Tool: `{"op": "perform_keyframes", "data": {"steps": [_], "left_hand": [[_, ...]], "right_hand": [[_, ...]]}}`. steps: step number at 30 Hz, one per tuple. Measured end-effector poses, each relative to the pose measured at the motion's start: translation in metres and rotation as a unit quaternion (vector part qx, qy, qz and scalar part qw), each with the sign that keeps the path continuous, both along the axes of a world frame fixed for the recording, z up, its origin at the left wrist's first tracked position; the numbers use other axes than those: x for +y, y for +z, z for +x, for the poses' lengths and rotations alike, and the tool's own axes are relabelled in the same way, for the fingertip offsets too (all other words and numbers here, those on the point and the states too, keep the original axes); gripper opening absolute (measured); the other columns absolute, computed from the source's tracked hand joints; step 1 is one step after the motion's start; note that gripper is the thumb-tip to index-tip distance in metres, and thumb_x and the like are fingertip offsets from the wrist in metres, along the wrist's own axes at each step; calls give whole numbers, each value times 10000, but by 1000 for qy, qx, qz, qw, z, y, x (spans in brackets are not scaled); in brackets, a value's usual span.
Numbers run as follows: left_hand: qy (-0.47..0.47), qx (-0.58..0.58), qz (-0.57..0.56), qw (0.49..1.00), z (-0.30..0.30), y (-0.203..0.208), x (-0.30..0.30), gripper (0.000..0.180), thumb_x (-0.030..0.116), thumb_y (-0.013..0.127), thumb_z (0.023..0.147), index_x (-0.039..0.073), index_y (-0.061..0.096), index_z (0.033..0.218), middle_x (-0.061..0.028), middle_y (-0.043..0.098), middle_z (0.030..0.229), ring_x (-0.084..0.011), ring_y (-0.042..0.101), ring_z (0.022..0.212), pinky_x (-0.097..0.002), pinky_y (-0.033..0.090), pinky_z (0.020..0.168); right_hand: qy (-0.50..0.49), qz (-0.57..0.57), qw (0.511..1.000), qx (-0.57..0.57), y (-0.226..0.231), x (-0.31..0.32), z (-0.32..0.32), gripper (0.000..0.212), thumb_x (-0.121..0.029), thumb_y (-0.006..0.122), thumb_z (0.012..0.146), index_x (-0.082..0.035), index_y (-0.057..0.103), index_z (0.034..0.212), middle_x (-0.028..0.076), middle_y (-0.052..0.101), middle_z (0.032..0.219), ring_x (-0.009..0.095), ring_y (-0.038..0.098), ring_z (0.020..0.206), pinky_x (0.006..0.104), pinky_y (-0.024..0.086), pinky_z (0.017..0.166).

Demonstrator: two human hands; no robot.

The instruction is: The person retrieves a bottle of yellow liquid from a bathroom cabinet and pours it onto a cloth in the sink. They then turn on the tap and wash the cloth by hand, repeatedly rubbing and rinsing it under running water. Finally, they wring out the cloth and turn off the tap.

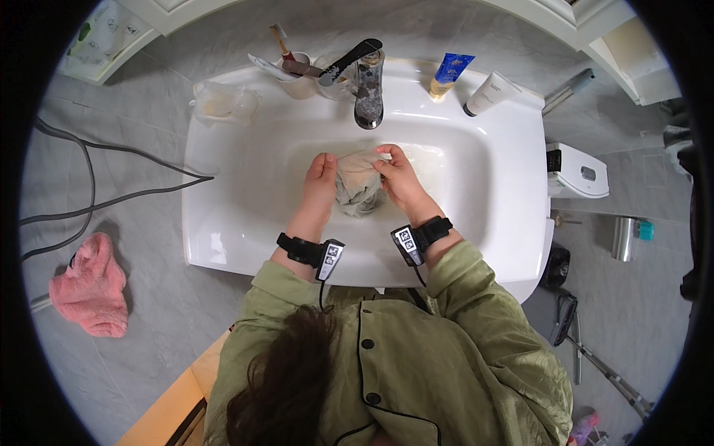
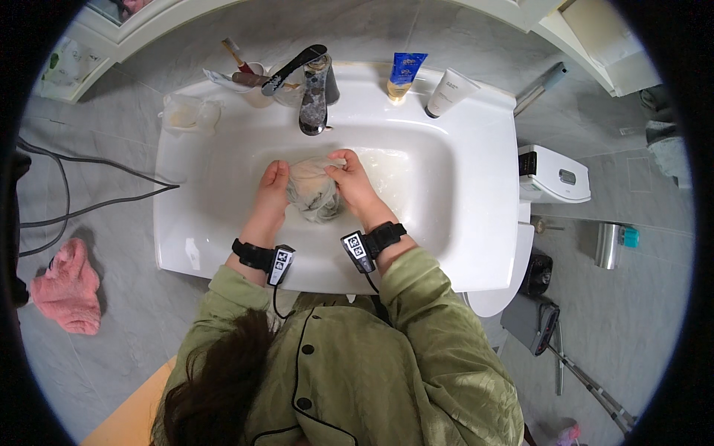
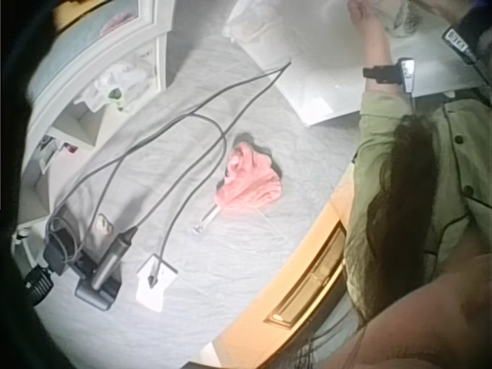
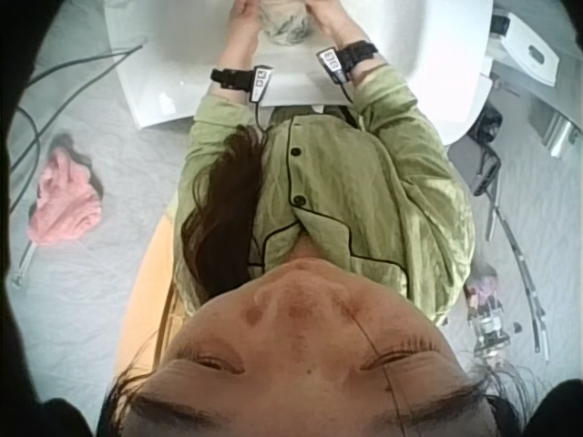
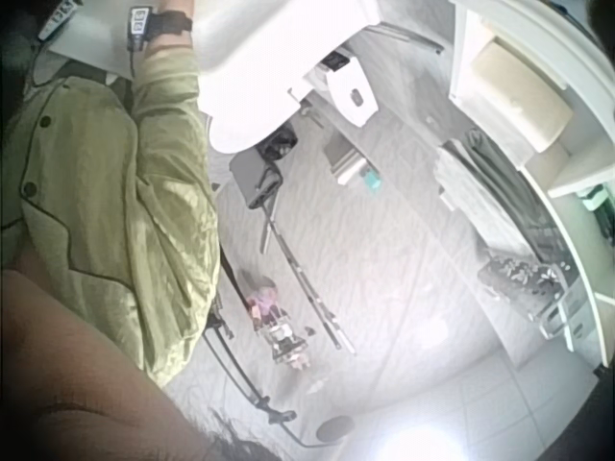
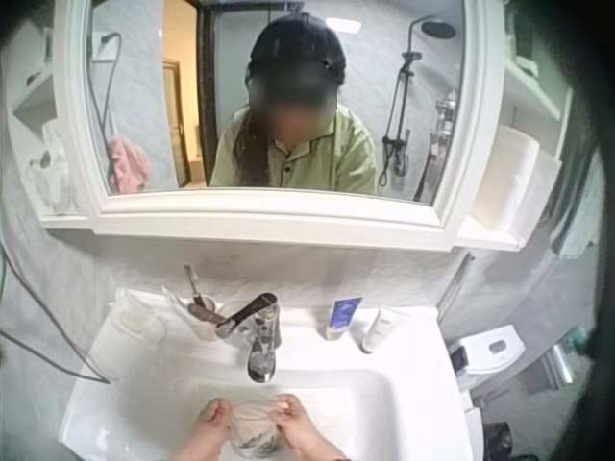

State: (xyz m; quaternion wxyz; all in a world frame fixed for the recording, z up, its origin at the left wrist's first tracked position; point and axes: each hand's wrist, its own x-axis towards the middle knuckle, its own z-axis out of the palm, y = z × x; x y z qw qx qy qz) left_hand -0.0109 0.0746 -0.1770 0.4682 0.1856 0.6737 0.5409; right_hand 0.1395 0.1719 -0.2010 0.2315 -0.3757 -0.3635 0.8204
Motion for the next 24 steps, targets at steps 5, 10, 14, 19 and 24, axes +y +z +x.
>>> {"op": "perform_keyframes", "data": {"steps": [5, 10, 14, 19, 24], "left_hand": [[110, 29, 4, 994, 30, -9, 15, 304, 320, 475, 957, 24, 513, 1016, -44, 563, 895, -113, 497, 815, -277, 428, 740], [153, -20, 32, 988, 43, -17, 23, 315, 322, 475, 959, 10, 513, 934, -41, 535, 825, -117, 476, 738, -273, 428, 675], [186, -206, 38, 960, 47, -14, 26, 286, 301, 483, 958, 18, 527, 959, -21, 549, 848, -106, 489, 733, -261, 437, 663], [139, -149, -85, 975, 60, -7, 29, 307, 307, 442, 973, 24, 543, 1030, -27, 589, 931, -122, 530, 810, -282, 448, 724], [190, -281, -19, 941, 53, -10, 35, 322, 307, 425, 977, 36, 544, 1105, -26, 596, 1032, -127, 545, 908, -281, 439, 792]], "right_hand": [[-49, 84, 995, -28, 9, -6, -15, 153, -117, 585, 885, -51, 551, 1019, 22, 596, 845, 102, 546, 736, 248, 463, 642], [-130, 204, 962, -128, 18, -15, -19, 117, -126, 595, 880, -10, 601, 878, 60, 628, 784, 112, 555, 700, 264, 463, 631], [-29, 427, 866, -258, 27, -30, -20, 240, -177, 582, 884, 10, 600, 733, 152, 591, 609, 215, 553, 537, 331, 462, 541], [-58, 432, 847, -304, 23, -26, -30, 355, -265, 547, 892, 20, 572, 683, 240, 539, 587, 413, 543, 559, 425, 447, 518], [-40, 455, 838, -300, 16, -25, -34, 344, -245, 517, 902, 34, 580, 712, 266, 558, 652, 451, 552, 626, 451, 450, 566]]}}
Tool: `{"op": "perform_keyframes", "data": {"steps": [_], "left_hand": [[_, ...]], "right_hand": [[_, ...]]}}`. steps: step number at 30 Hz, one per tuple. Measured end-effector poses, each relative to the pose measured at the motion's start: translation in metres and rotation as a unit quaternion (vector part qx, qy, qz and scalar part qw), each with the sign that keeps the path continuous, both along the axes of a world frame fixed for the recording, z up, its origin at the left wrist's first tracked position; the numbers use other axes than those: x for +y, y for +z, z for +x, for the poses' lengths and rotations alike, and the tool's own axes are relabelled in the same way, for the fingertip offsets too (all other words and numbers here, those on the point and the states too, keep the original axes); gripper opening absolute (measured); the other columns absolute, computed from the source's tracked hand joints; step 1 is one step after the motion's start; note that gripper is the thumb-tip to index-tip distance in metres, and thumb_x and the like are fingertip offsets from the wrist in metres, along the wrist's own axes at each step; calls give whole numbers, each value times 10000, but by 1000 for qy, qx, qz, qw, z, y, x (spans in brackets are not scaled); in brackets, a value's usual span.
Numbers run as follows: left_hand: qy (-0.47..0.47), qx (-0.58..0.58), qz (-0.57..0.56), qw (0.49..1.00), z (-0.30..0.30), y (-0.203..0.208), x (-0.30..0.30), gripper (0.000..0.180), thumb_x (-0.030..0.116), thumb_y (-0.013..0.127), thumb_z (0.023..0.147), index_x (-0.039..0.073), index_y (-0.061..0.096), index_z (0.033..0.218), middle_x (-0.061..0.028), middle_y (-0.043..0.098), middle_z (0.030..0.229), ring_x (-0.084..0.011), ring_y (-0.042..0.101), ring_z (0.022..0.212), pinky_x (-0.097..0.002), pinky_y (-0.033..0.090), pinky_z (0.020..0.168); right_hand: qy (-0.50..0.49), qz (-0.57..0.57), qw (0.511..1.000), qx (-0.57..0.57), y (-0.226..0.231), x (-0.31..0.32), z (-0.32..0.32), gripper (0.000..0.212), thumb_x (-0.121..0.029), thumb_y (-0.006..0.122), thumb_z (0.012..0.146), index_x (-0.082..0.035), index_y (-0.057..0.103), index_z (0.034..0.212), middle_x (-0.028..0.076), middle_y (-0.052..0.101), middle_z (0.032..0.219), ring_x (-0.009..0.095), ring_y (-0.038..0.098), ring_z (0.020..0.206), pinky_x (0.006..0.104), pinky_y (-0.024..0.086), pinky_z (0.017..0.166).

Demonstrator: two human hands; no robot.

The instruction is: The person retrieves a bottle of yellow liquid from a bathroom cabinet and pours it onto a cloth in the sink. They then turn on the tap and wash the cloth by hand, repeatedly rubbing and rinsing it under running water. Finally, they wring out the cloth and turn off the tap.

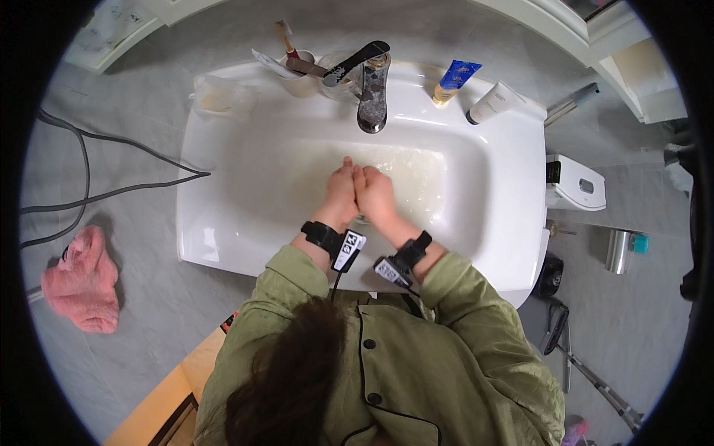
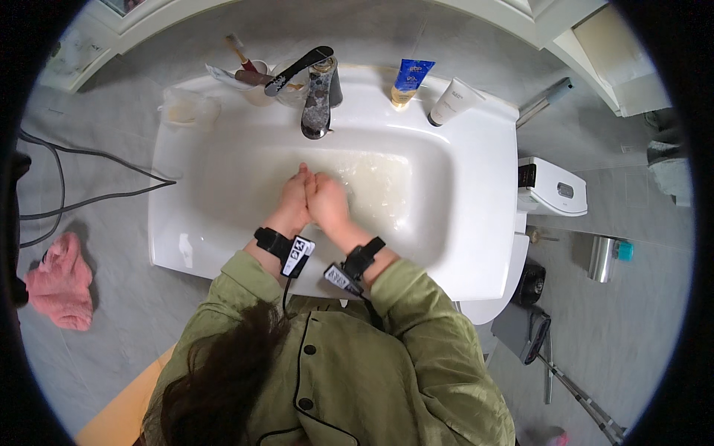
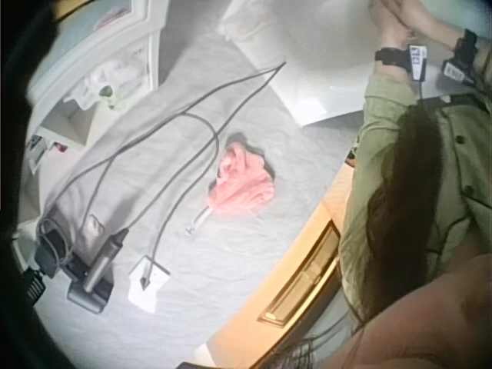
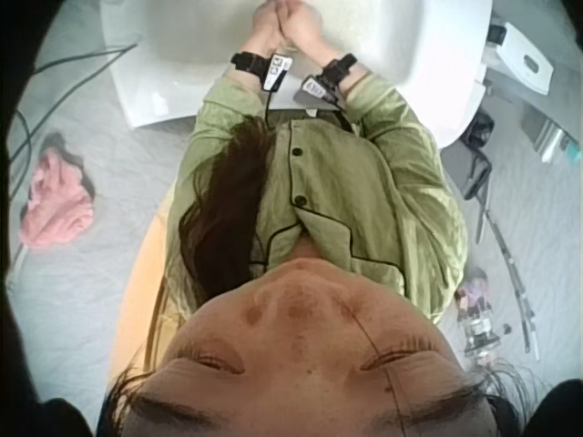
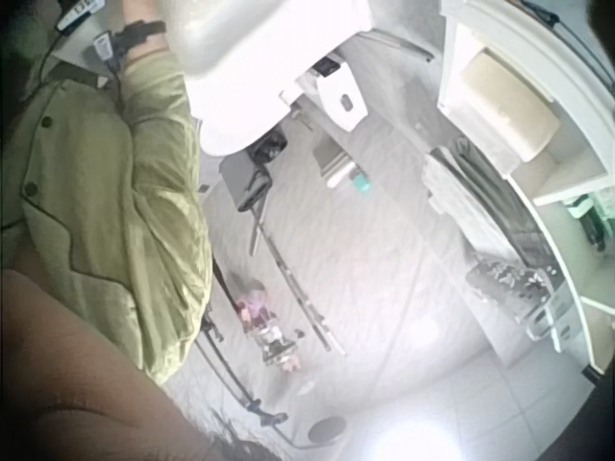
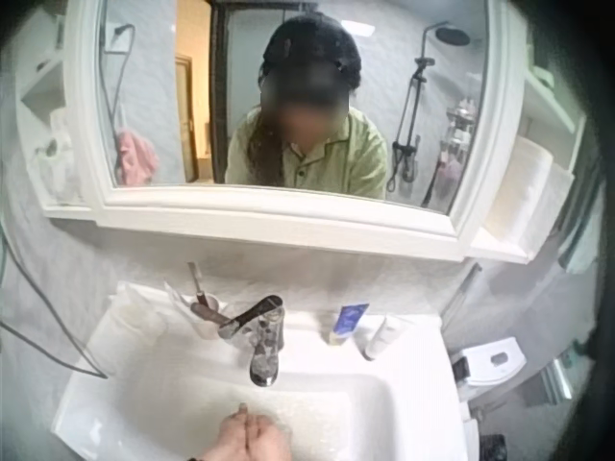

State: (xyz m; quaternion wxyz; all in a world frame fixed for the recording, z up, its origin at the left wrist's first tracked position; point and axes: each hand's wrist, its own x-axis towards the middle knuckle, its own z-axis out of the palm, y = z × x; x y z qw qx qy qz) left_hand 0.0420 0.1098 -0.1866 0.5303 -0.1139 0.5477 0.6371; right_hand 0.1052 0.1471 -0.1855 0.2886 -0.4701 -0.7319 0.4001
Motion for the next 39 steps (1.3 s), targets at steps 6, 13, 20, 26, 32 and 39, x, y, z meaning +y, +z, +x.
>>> {"op": "perform_keyframes", "data": {"steps": [6, 13, 20, 26, 32, 39], "left_hand": [[-35, 28, -5, 999, -8, 2, 3, 312, 328, 446, 967, 57, 572, 1058, -17, 612, 982, -129, 563, 874, -276, 454, 777], [-54, 18, -5, 998, -9, -4, 5, 323, 353, 455, 959, 80, 584, 1073, -24, 626, 982, -146, 582, 857, -318, 465, 772], [-63, 8, -7, 998, -20, -21, -1, 336, 370, 477, 945, 75, 570, 1073, -32, 612, 1004, -144, 554, 894, -333, 447, 787], [-143, 9, -83, 986, -25, -31, -8, 399, 397, 437, 958, 59, 534, 1145, -47, 603, 1071, -172, 569, 941, -333, 476, 778], [-120, -13, 2, 993, -31, -25, -14, 455, 448, 432, 947, 52, 547, 1140, -82, 574, 1136, -188, 557, 979, -358, 470, 817], [-137, -5, -34, 990, -70, -38, -32, 508, 445, 452, 937, -27, 546, 1097, -121, 602, 1045, -197, 589, 873, -337, 493, 732]], "right_hand": [[38, -58, 997, -38, 13, -1, -4, 347, -252, 491, 898, 14, 596, 702, 270, 572, 693, 450, 564, 661, 499, 458, 600], [-27, -61, 996, -55, 13, 6, -9, 344, -252, 500, 893, 18, 586, 698, 274, 570, 688, 454, 564, 660, 506, 456, 594], [-46, -16, 999, -15, 11, 0, -16, 330, -237, 505, 891, 4, 580, 679, 273, 573, 680, 461, 560, 631, 505, 461, 593], [8, -33, 998, -51, 17, 8, -20, 352, -248, 474, 902, 20, 595, 707, 265, 583, 679, 437, 580, 640, 481, 481, 600], [67, -62, 995, -51, -19, 0, -26, 356, -253, 463, 900, 24, 600, 724, 275, 594, 754, 446, 583, 724, 496, 479, 670], [-111, -12, 990, -87, -95, 71, 30, 286, -244, 483, 865, -35, 665, 792, 226, 633, 736, 410, 613, 722, 476, 486, 688]]}}
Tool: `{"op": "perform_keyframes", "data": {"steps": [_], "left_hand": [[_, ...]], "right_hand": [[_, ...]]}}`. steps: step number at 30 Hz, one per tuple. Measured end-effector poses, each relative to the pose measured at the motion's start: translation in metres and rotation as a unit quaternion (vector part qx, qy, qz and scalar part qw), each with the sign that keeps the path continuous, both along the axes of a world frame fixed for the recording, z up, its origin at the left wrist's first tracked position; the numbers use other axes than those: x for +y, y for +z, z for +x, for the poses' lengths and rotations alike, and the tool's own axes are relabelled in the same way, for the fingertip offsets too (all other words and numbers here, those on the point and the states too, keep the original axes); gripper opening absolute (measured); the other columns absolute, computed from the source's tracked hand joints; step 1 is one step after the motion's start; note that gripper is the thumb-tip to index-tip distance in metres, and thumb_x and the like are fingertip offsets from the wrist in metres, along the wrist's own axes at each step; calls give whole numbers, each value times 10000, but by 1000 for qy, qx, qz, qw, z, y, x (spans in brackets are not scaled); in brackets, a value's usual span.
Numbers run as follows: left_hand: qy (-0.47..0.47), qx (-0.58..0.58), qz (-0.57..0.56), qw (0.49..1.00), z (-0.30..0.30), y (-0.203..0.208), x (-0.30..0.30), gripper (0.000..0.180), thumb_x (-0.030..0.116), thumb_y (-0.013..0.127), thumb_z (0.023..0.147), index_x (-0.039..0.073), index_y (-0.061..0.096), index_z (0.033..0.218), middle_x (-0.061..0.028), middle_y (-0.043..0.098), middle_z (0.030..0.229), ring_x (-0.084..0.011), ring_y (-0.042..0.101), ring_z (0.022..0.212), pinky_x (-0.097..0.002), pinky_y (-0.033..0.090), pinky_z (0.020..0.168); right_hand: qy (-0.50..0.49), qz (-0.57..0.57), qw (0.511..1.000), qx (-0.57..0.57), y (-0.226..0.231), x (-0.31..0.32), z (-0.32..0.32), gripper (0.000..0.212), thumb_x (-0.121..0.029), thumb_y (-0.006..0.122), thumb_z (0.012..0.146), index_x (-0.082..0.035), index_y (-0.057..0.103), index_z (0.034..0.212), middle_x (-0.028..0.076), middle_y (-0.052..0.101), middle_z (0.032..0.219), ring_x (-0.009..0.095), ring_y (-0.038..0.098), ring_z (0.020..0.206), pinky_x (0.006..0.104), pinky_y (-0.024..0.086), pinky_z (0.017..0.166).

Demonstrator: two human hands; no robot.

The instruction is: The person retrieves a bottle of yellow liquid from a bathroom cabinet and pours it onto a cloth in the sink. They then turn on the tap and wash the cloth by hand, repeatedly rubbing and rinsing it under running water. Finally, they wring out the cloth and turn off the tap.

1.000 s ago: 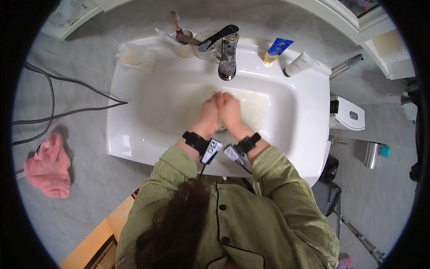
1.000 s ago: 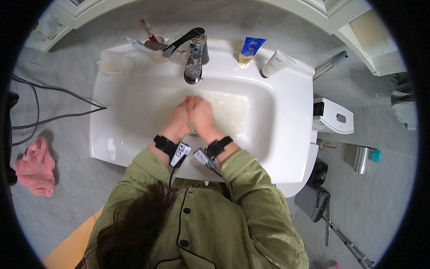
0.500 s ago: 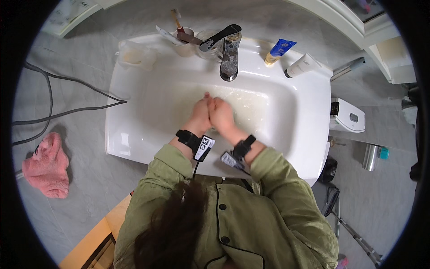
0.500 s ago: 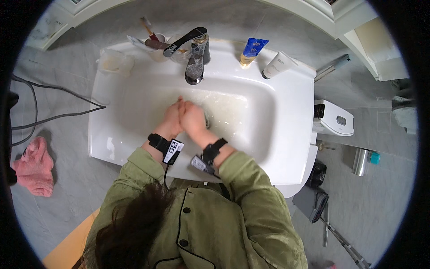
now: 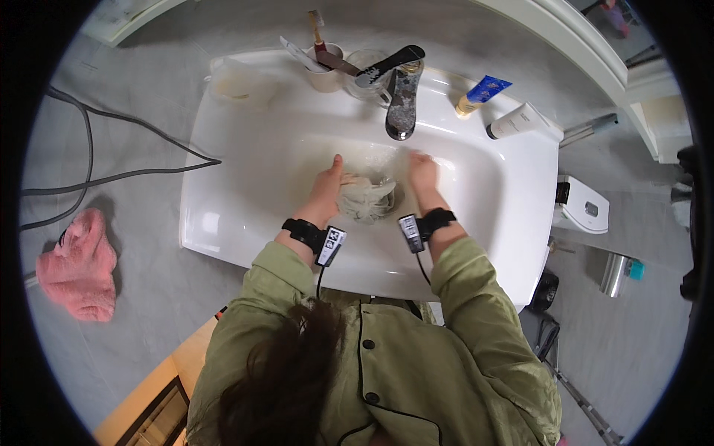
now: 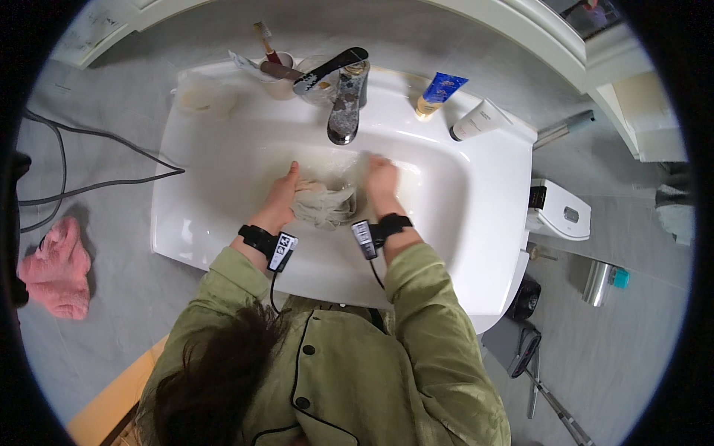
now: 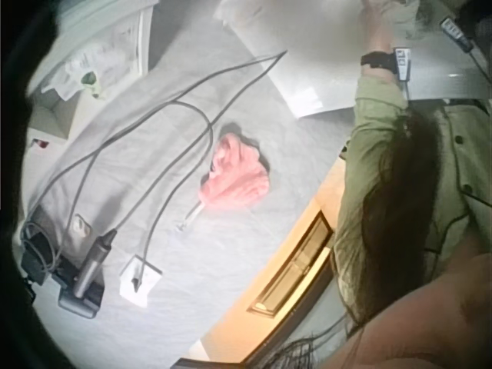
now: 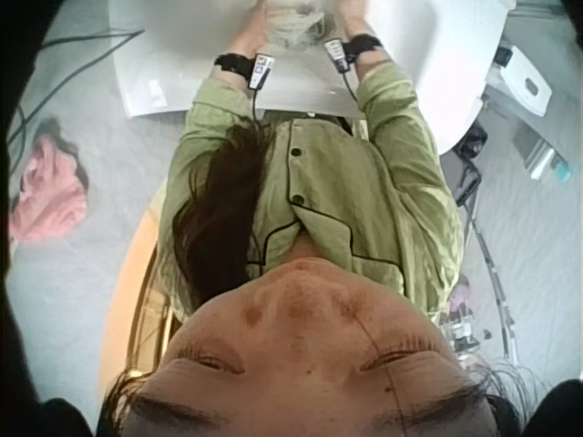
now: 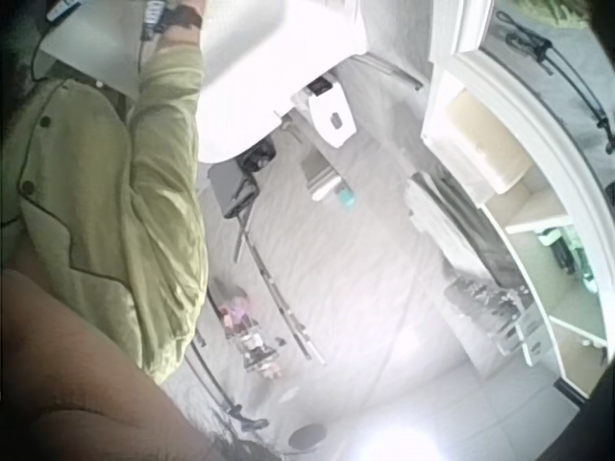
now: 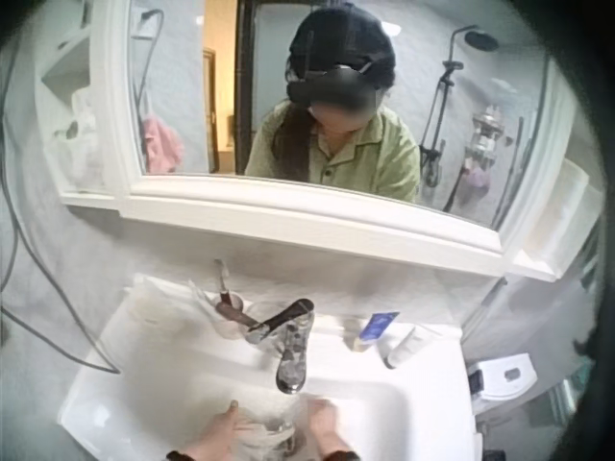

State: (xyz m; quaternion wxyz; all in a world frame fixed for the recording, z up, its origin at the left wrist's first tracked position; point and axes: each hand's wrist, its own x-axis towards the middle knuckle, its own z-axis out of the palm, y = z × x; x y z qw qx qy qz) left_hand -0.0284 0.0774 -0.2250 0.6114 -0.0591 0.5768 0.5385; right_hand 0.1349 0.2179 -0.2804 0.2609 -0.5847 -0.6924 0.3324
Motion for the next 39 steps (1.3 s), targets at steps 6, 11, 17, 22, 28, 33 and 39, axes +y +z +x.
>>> {"op": "perform_keyframes", "data": {"steps": [6, 11, 17, 22, 28, 33, 39], "left_hand": [[15, 41, -3, 999, -32, -59, -15, 377, 295, 475, 945, -62, 558, 1036, -129, 621, 967, -220, 615, 829, -351, 509, 726], [28, 57, 6, 998, -30, -56, -13, 370, 294, 489, 940, -53, 562, 1045, -126, 623, 968, -214, 615, 832, -356, 508, 727], [55, -13, 47, 997, -11, -9, 5, 345, 308, 534, 924, -14, 567, 1045, -98, 617, 961, -174, 604, 809, -339, 502, 686], [41, 46, 70, 996, -2, -3, 14, 309, 322, 554, 917, 27, 561, 1009, -71, 611, 919, -164, 607, 797, -324, 511, 666], [116, 35, -9, 993, 21, 4, 31, 260, 300, 561, 914, 60, 558, 1015, -44, 603, 969, -136, 584, 834, -296, 462, 734], [78, 37, 40, 996, 42, 10, 34, 229, 259, 525, 926, 78, 569, 1059, -37, 586, 1065, -131, 564, 909, -301, 456, 779], [37, -30, 32, 998, 38, 2, 34, 246, 288, 509, 911, 62, 587, 969, -57, 608, 905, -156, 562, 813, -312, 447, 692]], "right_hand": [[-45, -69, 990, -114, -34, 4, 12, 288, -186, 477, 833, 33, 648, 759, 205, 642, 719, 352, 633, 639, 420, 503, 600], [85, -595, 699, 387, 16, -27, -35, 296, -186, 479, 925, 79, 563, 1026, 135, 611, 937, 241, 614, 835, 344, 538, 781], [92, -396, 885, 229, 34, -35, -44, 289, -256, 532, 925, -32, 572, 1103, 59, 590, 1001, 142, 560, 844, 234, 462, 699], [74, -350, 888, 290, 29, -40, -41, 238, -276, 614, 881, -63, 572, 978, 4, 612, 837, 102, 560, 729, 263, 449, 634], [187, -106, 972, 90, 79, -75, -46, 168, -181, 603, 867, -28, 539, 890, 184, 611, 709, 344, 608, 632, 400, 474, 573], [82, 11, 994, 69, 108, -62, -54, 298, -251, 495, 912, 5, 532, 764, 260, 580, 687, 465, 563, 659, 504, 465, 583], [142, -16, 987, 68, 109, -58, -53, 310, -241, 477, 917, 11, 530, 745, 280, 575, 687, 471, 563, 661, 515, 458, 594]]}}
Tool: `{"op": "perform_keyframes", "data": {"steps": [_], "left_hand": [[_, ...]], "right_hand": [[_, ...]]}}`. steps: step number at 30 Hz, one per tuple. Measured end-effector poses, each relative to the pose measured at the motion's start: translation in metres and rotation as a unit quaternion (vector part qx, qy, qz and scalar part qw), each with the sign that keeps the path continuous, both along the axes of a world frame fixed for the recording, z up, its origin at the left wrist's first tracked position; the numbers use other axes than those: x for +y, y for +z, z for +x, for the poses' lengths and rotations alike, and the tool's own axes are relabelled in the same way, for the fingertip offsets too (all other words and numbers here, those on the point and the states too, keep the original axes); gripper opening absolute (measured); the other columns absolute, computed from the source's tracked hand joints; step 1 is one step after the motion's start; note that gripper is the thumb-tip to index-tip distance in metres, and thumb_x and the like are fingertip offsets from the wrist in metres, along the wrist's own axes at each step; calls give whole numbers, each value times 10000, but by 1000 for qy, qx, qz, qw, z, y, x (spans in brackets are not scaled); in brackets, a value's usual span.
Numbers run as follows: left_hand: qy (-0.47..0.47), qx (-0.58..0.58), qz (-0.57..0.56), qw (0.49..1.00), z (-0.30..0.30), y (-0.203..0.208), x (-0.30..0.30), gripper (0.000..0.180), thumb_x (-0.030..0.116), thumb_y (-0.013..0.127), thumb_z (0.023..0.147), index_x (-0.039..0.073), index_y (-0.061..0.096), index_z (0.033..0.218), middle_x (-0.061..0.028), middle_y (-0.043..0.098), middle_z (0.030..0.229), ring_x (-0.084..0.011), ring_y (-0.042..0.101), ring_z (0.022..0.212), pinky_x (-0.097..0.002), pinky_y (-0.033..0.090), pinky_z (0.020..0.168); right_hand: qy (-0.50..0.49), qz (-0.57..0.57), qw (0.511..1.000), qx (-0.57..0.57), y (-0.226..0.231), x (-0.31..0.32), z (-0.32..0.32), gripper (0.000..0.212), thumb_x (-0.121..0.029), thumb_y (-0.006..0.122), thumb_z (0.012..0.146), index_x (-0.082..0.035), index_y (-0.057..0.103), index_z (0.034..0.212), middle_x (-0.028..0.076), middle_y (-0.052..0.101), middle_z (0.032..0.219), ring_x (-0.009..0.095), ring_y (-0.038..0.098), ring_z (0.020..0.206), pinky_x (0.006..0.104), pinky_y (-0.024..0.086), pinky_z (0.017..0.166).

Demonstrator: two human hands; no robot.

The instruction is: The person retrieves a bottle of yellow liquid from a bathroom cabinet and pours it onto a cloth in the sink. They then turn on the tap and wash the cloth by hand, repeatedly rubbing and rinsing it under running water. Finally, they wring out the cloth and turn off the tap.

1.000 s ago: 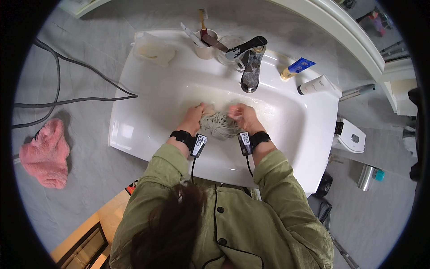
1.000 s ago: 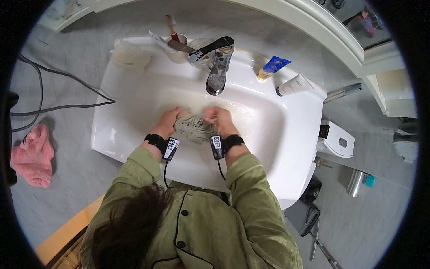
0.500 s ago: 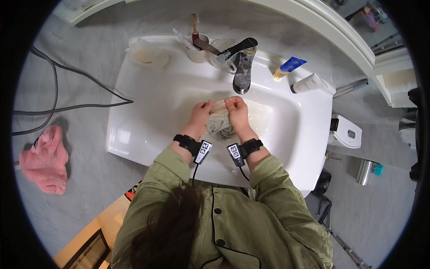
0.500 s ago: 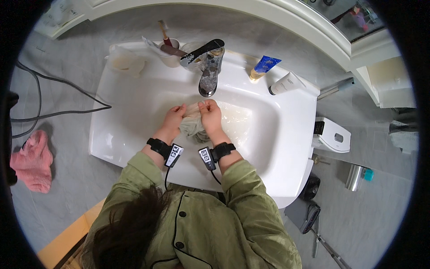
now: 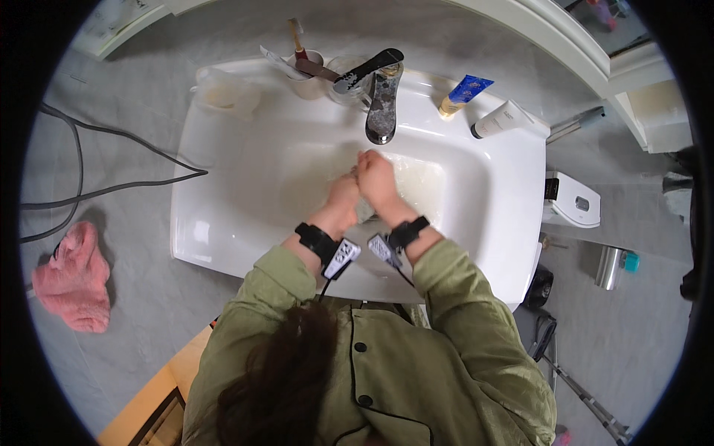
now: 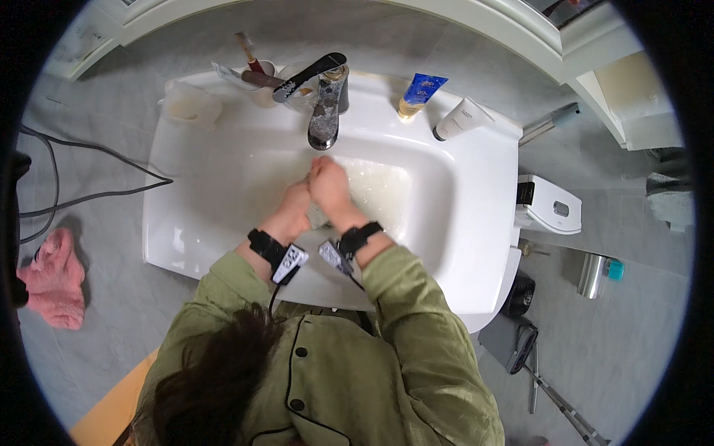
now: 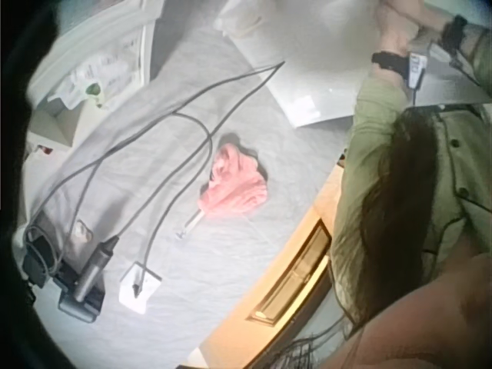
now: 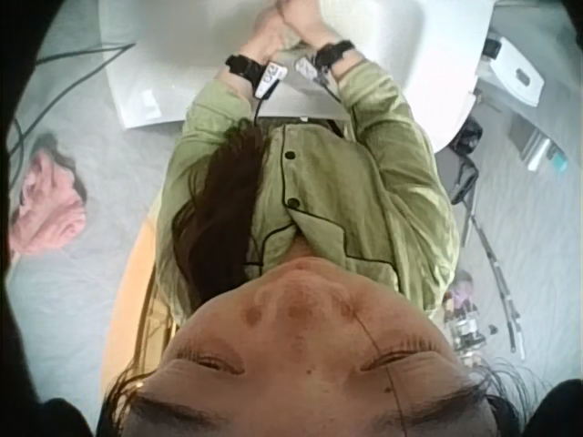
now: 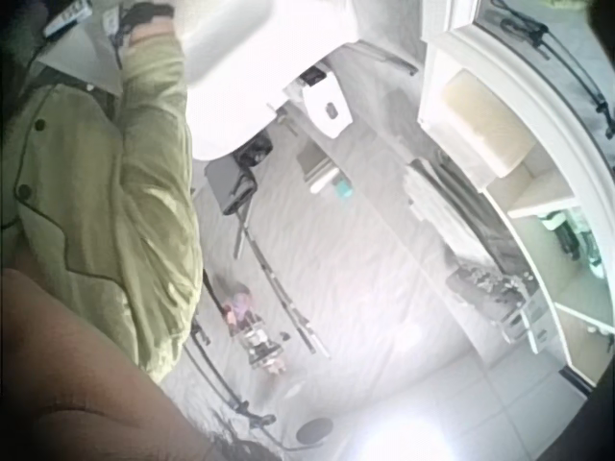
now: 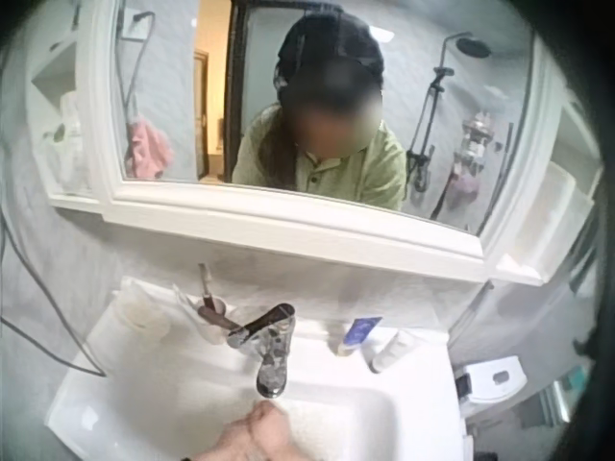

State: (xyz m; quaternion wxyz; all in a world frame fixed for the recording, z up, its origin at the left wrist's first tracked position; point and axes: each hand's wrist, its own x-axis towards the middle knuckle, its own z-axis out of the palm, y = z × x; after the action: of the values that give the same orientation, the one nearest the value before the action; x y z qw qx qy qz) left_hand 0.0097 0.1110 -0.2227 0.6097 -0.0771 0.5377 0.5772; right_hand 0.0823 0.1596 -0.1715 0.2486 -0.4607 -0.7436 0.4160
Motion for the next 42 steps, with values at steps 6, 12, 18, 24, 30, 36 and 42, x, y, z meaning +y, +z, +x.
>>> {"op": "perform_keyframes", "data": {"steps": [6, 12, 18, 24, 30, 36, 42], "left_hand": [[-35, -19, 59, 997, -2, 16, 0, 265, 308, 491, 937, 69, 581, 1006, -35, 622, 974, -146, 583, 874, -309, 475, 742], [47, -10, 50, 998, -8, 31, 6, 303, 316, 486, 930, 97, 561, 1126, -65, 590, 1091, -185, 555, 954, -377, 448, 804], [-53, -20, -18, 998, 6, 42, 0, 386, 400, 469, 935, 56, 551, 1090, -81, 597, 1082, -202, 592, 898, -388, 497, 765], [-30, 46, -28, 998, -36, 17, -17, 436, 384, 479, 932, -7, 533, 1117, -115, 604, 1076, -222, 614, 915, -389, 518, 770], [-3, 63, 2, 998, -50, -35, -34, 312, 268, 516, 912, -17, 578, 1023, -94, 619, 914, -197, 610, 774, -341, 510, 702], [-2, 65, 19, 998, -43, -22, -26, 275, 245, 516, 926, 4, 575, 1045, -80, 624, 948, -185, 615, 819, -336, 517, 711], [-7, 48, 69, 996, -32, -6, -20, 242, 261, 536, 928, 29, 572, 988, -46, 607, 905, -156, 591, 786, -307, 508, 691]], "right_hand": [[70, -14, 996, -47, 6, 5, -4, 285, -205, 473, 912, 17, 558, 754, 271, 581, 686, 438, 582, 662, 497, 477, 595], [4, -25, 1000, 1, 5, 0, -5, 312, -227, 452, 920, 15, 550, 749, 257, 591, 682, 442, 585, 661, 498, 476, 602], [-38, 9, 994, -99, -60, 34, 18, 273, -237, 509, 866, 5, 602, 782, 260, 604, 769, 444, 582, 766, 486, 472, 706], [-143, 69, 960, -231, -131, 80, 94, 260, -166, 473, 829, -24, 680, 761, 213, 638, 766, 381, 616, 722, 450, 488, 715], [-160, -544, 789, 237, -115, 48, 36, 252, -161, 456, 898, 56, 584, 916, 142, 629, 821, 252, 621, 661, 328, 541, 581], [-55, -436, 879, 184, -65, 28, 17, 265, -197, 559, 892, 38, 575, 1016, 109, 623, 859, 182, 602, 718, 262, 510, 635], [23, -361, 918, 164, -81, 20, 22, 212, -225, 528, 935, -58, 583, 1054, -5, 596, 821, 78, 511, 749, 205, 408, 688]]}}
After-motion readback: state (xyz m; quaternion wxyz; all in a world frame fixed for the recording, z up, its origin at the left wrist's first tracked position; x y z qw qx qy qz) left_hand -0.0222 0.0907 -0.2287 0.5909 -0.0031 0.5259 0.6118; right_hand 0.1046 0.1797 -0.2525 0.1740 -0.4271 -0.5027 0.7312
